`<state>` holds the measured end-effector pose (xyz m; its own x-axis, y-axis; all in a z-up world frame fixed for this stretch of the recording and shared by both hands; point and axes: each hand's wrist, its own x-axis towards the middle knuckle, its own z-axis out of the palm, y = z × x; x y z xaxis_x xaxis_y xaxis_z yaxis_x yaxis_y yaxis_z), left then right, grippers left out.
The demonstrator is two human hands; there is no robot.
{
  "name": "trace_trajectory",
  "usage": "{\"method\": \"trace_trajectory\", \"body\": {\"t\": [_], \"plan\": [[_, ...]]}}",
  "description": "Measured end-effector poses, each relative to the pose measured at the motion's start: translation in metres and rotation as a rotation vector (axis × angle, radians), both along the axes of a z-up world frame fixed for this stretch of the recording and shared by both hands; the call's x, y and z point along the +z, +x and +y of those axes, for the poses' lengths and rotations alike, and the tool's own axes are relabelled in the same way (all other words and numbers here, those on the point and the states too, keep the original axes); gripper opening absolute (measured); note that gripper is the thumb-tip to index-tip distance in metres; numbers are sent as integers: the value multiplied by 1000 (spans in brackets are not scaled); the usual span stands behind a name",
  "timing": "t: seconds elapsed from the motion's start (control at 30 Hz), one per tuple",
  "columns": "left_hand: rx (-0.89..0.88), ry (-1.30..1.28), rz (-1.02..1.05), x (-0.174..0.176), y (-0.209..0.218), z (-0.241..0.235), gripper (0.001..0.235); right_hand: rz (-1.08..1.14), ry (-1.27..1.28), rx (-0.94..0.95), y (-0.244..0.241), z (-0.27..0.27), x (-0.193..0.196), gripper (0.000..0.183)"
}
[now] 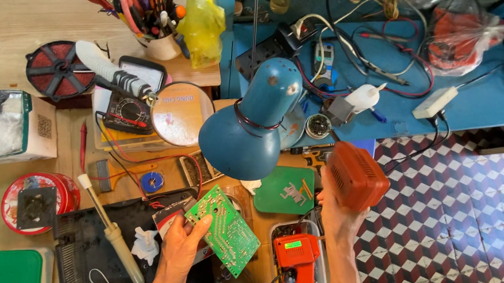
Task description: The person uses a heat gun to apply heat to a green circuit board, then inspects the board by turning it over and examining both sides. The person continues to apply heat to specific areas of the board while holding it with one hand.
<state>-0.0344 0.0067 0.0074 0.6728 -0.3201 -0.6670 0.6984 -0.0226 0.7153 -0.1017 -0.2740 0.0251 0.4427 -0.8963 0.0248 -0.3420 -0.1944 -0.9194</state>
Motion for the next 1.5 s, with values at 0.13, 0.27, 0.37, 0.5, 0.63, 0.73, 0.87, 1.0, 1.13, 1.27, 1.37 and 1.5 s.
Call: {"method": "trace_trajectory", "body": {"t": [0.13,0.27,0.37,0.5,0.63,0.73,0.87,1.0,1.13,1.27,1.37,1.5], "plan": [[-18,1,19,-1,6,-9,52,-28,-55,43,-8,-7,7,48],[-24,5,-56,-7,6,-5,51,-62,-70,42,2,-1,0,42],[-2,-18,-39,-4,10,-11,50,180,70,12,8,-5,13,49],[-19,-61,-86,-5,16,-10,50,-24,9,28,-3,14,25,43],[0,-175,-84,0,26,-18,52,-164,63,66,-25,28,28,24],[18,-227,-78,-3,26,-18,49,-128,115,158,-57,40,10,16],[39,-282,-91,-11,23,-10,46,-98,120,305,-107,68,-34,10],[54,-331,7,-9,21,-5,45,-201,242,466,-139,71,-75,39],[49,-339,34,-3,21,1,42,-190,65,662,-145,75,-91,45],[26,-397,41,1,16,-3,39,-504,752,489,-143,88,-93,48],[35,-402,107,4,8,-9,38,-347,499,569,-142,96,-95,45],[101,-422,132,6,1,-18,36,-338,411,598,-139,107,-98,42]]}}
